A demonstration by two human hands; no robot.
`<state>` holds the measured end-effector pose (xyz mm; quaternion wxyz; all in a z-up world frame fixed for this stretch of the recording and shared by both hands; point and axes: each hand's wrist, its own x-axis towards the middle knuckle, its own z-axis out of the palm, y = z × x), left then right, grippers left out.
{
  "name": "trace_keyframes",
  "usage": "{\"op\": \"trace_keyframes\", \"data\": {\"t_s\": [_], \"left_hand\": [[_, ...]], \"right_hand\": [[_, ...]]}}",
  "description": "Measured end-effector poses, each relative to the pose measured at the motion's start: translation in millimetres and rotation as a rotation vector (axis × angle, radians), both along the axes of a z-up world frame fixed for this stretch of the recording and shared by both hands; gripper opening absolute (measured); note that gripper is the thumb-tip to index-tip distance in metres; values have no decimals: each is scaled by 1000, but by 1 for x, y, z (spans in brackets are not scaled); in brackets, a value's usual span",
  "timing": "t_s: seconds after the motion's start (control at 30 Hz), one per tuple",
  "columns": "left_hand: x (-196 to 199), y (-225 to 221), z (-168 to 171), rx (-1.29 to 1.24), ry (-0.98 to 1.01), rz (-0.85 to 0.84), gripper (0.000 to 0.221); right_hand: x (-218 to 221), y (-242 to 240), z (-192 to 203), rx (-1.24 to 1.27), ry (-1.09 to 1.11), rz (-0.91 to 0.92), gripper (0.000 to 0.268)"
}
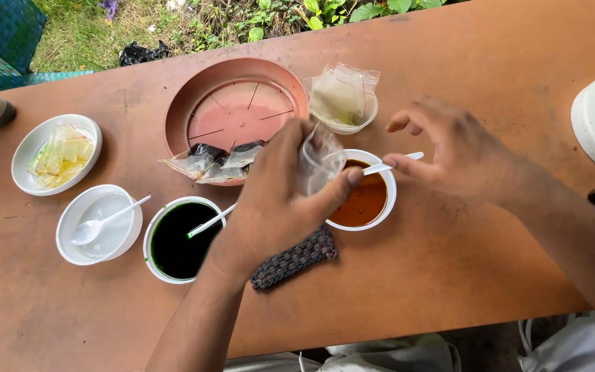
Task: Transferring liquid samples from a bowl into small plastic bags using a spoon.
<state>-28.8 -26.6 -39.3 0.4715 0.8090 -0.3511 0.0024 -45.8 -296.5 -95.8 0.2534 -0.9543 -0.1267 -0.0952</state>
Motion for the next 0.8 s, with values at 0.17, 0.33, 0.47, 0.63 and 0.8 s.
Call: {"op": "trace_keyframes", "data": {"t_s": [0.17, 0.33, 0.47, 0.63, 0.8], "left_hand": [[-4, 2, -58, 51, 99, 191, 39], [2, 2, -111, 234, 17, 203, 60], [0, -1, -123, 229, 65, 191, 68], [-2, -8, -117, 196, -45, 170, 86], [1, -14, -108, 169, -72, 127, 92]], "right_hand": [[-17, -10, -51, 44, 10, -103, 57], [-10, -13, -86, 276, 115, -207, 33], [-4, -24, -95, 398, 203, -257, 17], [-4, -23, -93, 1135, 313, -222, 20], [-3, -14, -105, 1275, 339, -247, 26]]}}
